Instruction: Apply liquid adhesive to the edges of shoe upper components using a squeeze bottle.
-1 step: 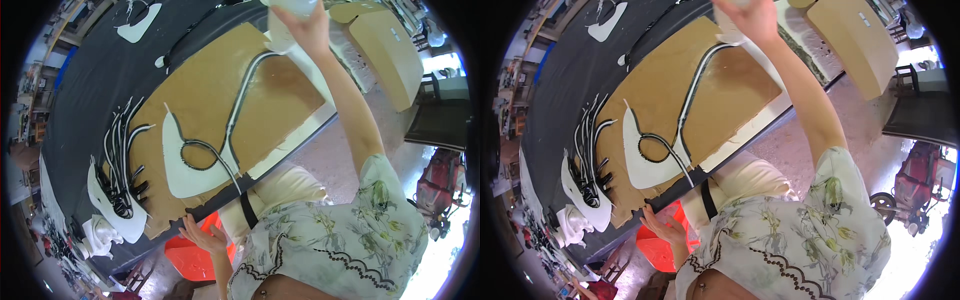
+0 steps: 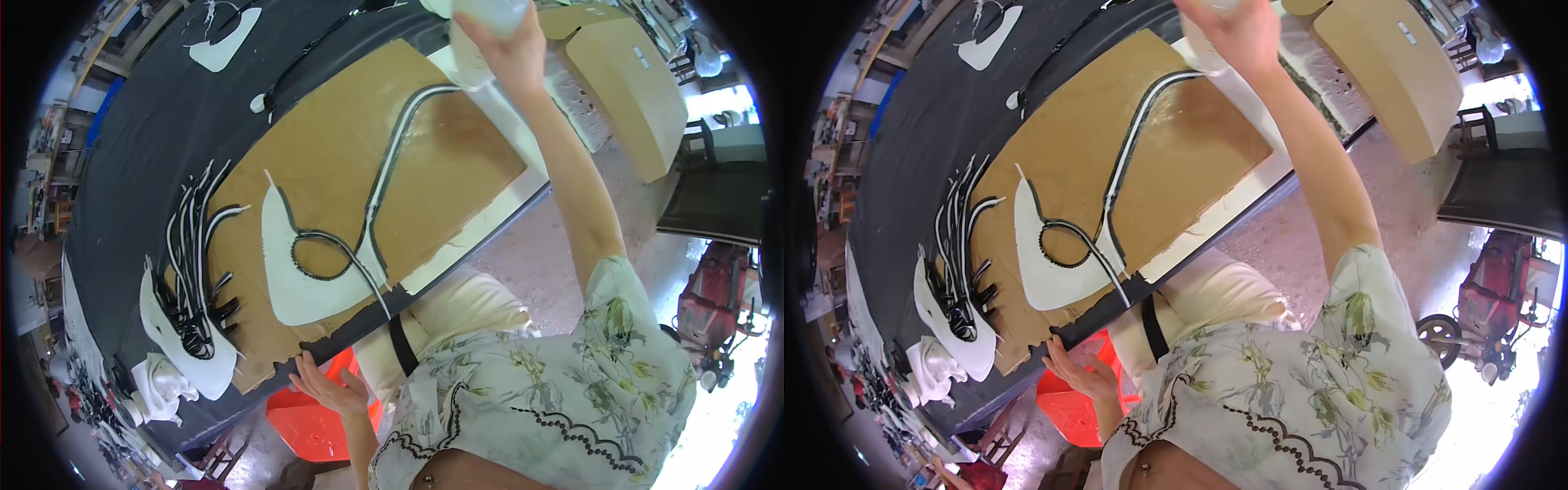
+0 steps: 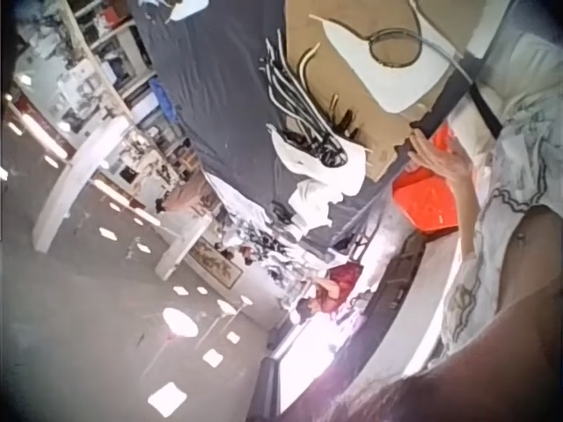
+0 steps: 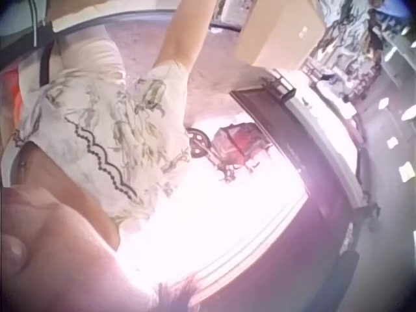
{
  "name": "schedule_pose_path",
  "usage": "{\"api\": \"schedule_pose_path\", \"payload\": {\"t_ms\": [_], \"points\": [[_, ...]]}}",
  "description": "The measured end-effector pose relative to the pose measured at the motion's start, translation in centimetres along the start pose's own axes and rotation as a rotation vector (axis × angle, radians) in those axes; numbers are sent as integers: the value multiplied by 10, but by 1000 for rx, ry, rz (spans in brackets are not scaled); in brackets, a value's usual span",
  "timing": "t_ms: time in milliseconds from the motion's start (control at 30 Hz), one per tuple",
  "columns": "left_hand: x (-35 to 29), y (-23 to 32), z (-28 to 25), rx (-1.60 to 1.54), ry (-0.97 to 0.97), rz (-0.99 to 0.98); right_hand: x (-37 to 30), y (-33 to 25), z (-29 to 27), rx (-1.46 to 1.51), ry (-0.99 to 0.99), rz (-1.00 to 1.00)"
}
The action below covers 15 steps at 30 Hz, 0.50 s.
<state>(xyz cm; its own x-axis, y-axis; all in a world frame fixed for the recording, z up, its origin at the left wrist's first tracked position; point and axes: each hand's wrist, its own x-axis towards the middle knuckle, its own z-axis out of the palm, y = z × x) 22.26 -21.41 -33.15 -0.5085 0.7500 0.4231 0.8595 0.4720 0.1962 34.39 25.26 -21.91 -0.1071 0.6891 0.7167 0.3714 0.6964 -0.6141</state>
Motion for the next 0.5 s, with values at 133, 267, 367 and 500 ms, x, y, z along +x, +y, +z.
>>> {"api": "schedule_pose_path", "payload": {"t_ms": [133,267,367,500], "points": [[1,-2,-4,70,-73,-24,-14,-1,-5,238,226,167],[4,-6,-4,54,-64,2,-9,-7,7,-182,32,-50],[0,-8,-7,-13,-54,-55,-19,-17,-2,-58,-12,138],[-1,-4,-2,7,-8,-10,-57,-98,8,491,-96,453]]}}
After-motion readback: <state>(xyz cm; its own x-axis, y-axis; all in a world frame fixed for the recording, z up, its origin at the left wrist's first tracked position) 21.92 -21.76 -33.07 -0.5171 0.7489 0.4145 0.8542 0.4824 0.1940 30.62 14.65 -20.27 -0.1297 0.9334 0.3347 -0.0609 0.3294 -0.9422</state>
